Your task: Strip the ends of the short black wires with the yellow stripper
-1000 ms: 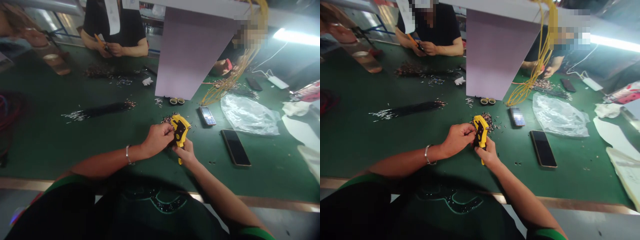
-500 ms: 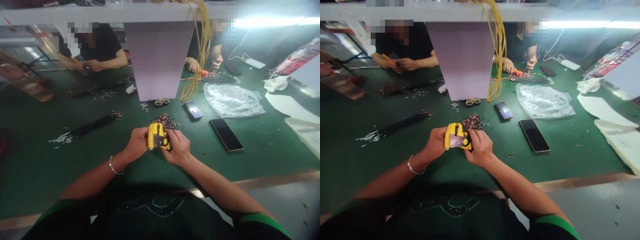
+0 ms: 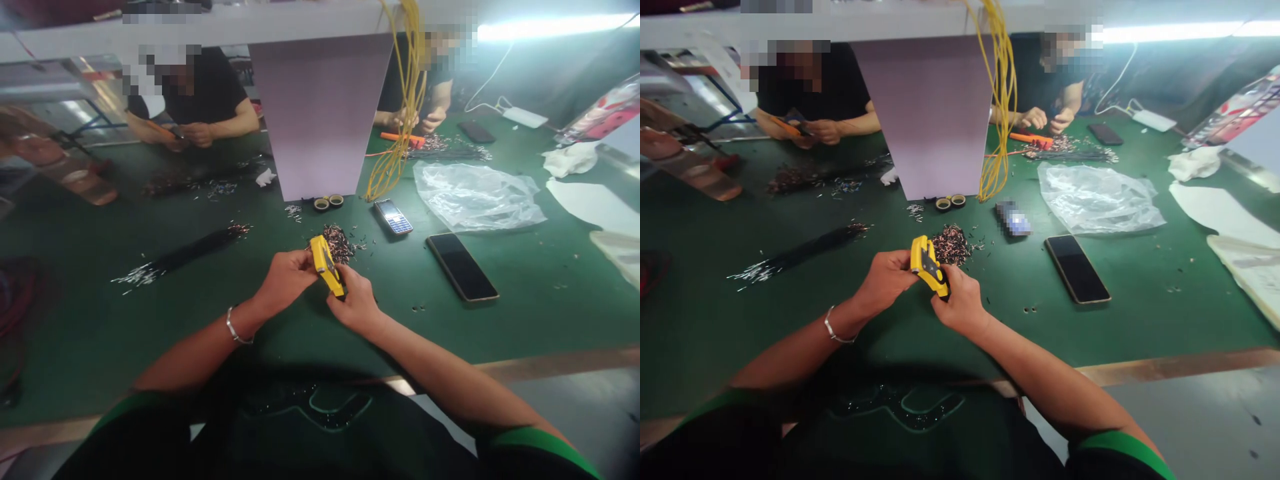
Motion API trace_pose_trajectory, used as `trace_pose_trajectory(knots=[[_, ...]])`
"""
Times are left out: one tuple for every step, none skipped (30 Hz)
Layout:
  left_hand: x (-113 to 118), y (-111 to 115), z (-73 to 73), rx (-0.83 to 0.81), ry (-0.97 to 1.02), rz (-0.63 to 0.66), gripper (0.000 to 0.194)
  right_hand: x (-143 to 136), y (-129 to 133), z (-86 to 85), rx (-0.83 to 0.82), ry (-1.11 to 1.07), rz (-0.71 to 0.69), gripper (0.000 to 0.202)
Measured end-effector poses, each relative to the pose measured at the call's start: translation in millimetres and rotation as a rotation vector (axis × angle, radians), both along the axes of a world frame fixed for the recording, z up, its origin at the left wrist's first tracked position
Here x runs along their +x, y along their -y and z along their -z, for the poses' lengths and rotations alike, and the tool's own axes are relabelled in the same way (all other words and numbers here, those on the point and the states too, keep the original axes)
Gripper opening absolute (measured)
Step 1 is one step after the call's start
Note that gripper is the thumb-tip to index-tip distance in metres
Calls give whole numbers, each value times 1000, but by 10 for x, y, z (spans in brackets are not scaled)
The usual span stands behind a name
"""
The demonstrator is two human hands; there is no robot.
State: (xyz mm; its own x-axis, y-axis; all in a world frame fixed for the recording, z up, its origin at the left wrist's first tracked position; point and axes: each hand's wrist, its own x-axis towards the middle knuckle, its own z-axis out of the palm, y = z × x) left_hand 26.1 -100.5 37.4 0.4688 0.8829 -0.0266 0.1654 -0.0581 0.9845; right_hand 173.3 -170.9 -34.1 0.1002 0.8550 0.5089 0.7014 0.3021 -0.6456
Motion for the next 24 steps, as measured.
trace_pose_trajectory(knots=[[13, -3, 2, -17, -5, -5, 7, -1, 0, -3, -34, -22, -3, 41], [24, -9, 3, -24, -12, -9, 7, -2, 1, -9, -68, -40, -8, 38], [32, -17, 6, -28, -18, -10, 7, -3, 2, -18, -100, -55, -14, 35], [36, -26, 12, -30, -20, -10, 7, -4, 2, -27, -128, -67, -20, 32], [38, -37, 20, -36, -20, -6, 7, -6, 2, -35, -153, -76, -23, 28], [37, -49, 32, -43, -17, -4, 6, -9, -1, -42, -170, -82, -22, 25], [35, -61, 46, -53, -14, -2, 6, -13, -5, -45, -180, -86, -18, 22], [33, -71, 61, -64, -12, -3, 4, -18, -11, -46, -184, -87, -12, 20], [32, -81, 74, -76, -11, -9, 3, -23, -19, -44, -184, -87, -5, 18], [32, -89, 85, -93, -12, -19, 2, -28, -27, -41, -182, -87, 0, 17], [35, -95, 90, -116, -13, -29, 1, -33, -36, -37, -179, -89, 2, 15], [39, -99, 90, -142, -16, -40, 1, -37, -44, -32, -175, -93, 3, 14], [43, -103, 85, -168, -19, -49, 2, -41, -51, -28, -171, -97, 1, 13], [47, -106, 77, -191, -20, -59, 3, -44, -57, -24, -168, -102, -1, 12], [51, -110, 66, -210, -21, -62, 4, -47, -63, -21, -165, -107, -4, 12], [54, -115, 54, -221, -23, -61, 5, -49, -70, -19, -162, -112, -7, 12], [55, -123, 43, -225, -25, -63, 6, -50, -77, -16, -159, -116, -10, 13], [55, -132, 35, -225, -28, -64, 7, -51, -86, -13, -156, -120, -16, 14], [54, -143, 29, -225, -30, -63, 8, -51, -98, -9, -152, -125, -23, 15], [52, -156, 26, -227, -29, -60, 8, -51, -111, -4, -150, -131, -33, 17], [49, -169, 25, -229, -25, -56, 8, -51, -125, 2, -149, -137, -43, 17], [46, -182, 26, -233, -19, -50, 8, -50, -138, 8, -150, -143, -51, 18], [43, -193, 27, -238, -13, -44, 7, -50, -150, 13, -154, -148, -57, 18], [40, -203, 28, -244, -10, -37, 7, -50, -157, 19, -159, -153, -60, 18]])
